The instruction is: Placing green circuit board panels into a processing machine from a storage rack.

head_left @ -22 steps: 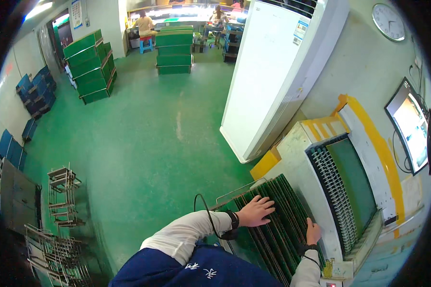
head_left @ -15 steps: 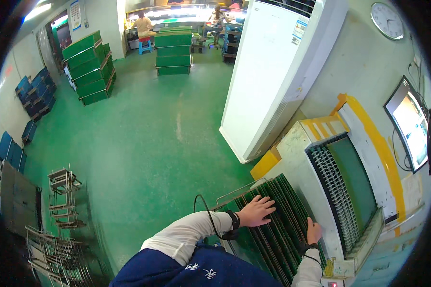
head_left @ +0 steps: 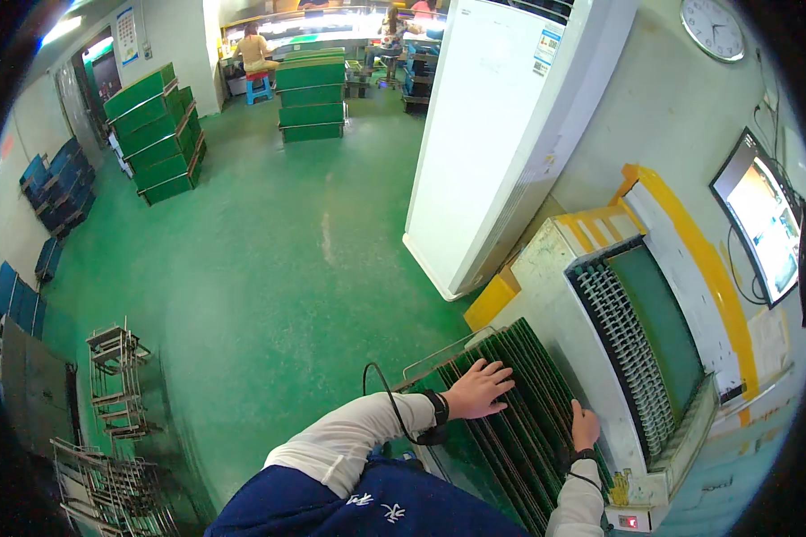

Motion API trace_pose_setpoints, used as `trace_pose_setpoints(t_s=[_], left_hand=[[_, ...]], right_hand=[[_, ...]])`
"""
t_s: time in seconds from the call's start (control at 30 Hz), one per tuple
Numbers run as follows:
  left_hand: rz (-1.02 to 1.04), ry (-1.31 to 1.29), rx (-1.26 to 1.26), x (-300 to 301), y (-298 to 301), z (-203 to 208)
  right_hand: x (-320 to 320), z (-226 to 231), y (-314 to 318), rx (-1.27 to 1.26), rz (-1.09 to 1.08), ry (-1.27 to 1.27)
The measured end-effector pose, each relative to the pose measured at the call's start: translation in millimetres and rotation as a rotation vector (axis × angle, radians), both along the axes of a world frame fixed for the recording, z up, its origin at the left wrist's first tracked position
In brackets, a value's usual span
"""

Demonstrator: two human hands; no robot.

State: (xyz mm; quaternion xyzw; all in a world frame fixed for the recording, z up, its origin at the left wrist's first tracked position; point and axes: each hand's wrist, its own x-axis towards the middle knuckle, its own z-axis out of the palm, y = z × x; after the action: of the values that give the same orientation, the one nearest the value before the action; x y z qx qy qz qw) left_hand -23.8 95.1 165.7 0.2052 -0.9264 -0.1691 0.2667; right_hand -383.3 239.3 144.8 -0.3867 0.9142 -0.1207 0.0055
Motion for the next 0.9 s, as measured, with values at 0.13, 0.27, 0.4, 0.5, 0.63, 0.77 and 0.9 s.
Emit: trace_pose_setpoints(t_s=[0.13,0.27,0.4,0.5,0.63,0.77,0.9], left_hand=[[0.005,-0.059,0.003,3.9,-1.4,0.8],[0.006,-0.068,0.011,6.2,-0.7,6.3],[-0.007,-0.068,0.023,6.7,0.4,9.2],[-0.008,-0.063,0.026,6.9,0.2,8.7],[-0.001,-0.062,0.027,7.9,-0.2,8.8],[-0.006,-0.054,0.023,7.9,0.9,9.5],[-0.006,-0.061,0.027,8.7,0.8,10.2]], right_hand=[[10.1,9.7,-6.7,0.133,-0.04,-0.076],[12.7,14.6,-8.3,0.148,-0.053,-0.094],[5.4,6.6,-4.2,0.127,-0.044,-0.054],[7.6,6.9,-4.8,0.109,-0.043,-0.043],[20.9,19.3,-8.2,0.132,-0.049,-0.056],[14.5,11.5,-4.0,0.101,-0.043,-0.036],[16.2,13.6,-5.4,0.109,-0.047,-0.048]])
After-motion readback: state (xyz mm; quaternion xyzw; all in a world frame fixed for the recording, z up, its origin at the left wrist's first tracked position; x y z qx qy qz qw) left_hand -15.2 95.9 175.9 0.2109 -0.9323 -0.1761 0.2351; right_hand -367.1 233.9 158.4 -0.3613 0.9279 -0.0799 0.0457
